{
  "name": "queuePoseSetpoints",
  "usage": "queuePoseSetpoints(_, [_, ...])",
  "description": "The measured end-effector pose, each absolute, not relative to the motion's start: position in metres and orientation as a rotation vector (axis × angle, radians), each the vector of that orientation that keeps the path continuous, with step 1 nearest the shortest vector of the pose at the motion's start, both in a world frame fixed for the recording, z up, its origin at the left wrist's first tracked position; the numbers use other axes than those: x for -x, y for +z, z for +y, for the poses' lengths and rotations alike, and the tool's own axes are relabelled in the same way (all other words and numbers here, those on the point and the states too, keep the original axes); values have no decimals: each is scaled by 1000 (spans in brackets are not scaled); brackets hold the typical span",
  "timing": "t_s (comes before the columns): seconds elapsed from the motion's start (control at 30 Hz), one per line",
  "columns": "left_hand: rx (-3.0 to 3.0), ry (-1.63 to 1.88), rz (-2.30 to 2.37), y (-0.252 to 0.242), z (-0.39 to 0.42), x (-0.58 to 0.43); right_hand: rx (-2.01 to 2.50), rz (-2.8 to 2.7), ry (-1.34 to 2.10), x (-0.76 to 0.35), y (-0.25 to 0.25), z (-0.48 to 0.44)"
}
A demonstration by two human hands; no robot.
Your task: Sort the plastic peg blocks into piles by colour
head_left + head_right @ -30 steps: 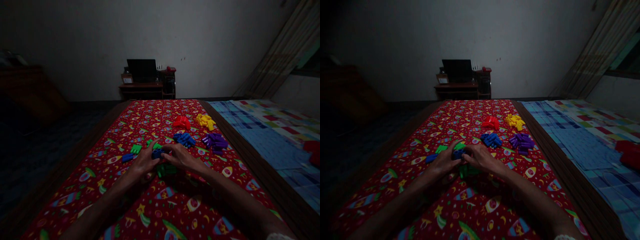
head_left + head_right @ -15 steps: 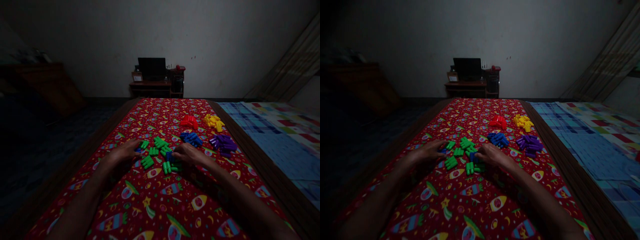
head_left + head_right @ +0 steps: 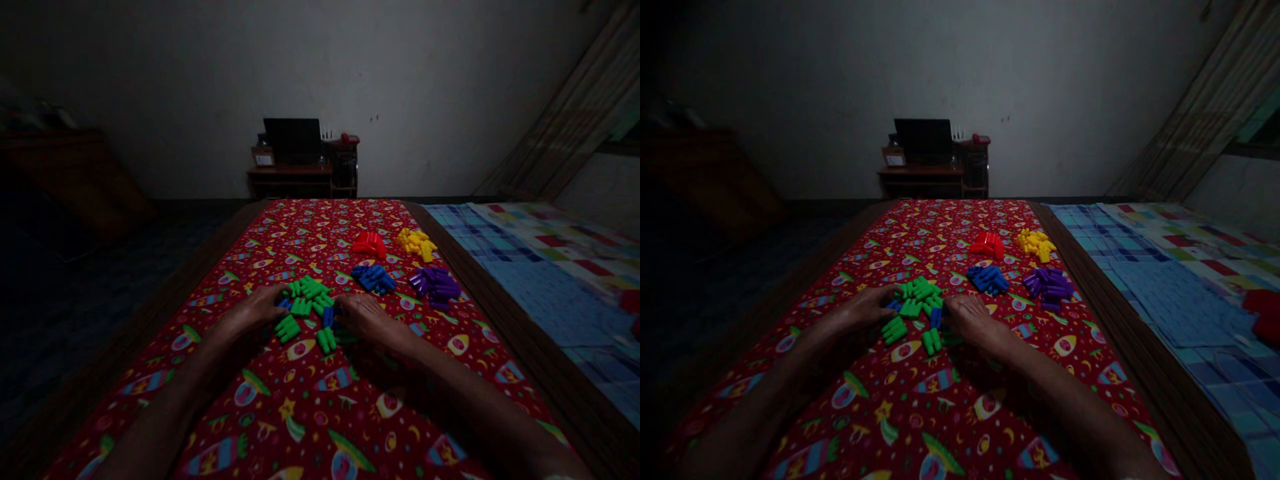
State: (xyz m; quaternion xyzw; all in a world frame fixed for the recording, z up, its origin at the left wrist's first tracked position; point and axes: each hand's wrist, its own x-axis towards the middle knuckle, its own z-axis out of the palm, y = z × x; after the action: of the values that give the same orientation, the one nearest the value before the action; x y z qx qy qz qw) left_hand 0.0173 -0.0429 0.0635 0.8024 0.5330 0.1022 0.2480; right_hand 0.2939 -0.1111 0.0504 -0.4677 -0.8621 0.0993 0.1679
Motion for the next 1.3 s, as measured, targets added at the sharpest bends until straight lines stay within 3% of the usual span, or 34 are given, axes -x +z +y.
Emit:
queuePoseSetpoints(0.27, [-2024,539,1495,84,-48,-35,1217,-2193,619,-300,69,-90])
queuePoseSetpoints(0.53, [-2000,633,1399,75,-45,-34,1533,-1875,70,-363,77,-20])
queuePoseSetpoints(0.73, [-2006,694,1351,71,-43,-32,1526,-2157,98,-378,65,-10])
queuePoseSetpoints(0.87, [-2004,747,1315,77,-47,-39,1480,-2049,41,-374,71,-20])
queuePoseSetpoints(1.13, [-1750,986,1106,70,-63,-74,994,-2151,491,-301,90,-82])
queuePoseSetpoints(1.3, [-1735,985,1044,67,-69,-82,931,-2291,463,-289,85,-93])
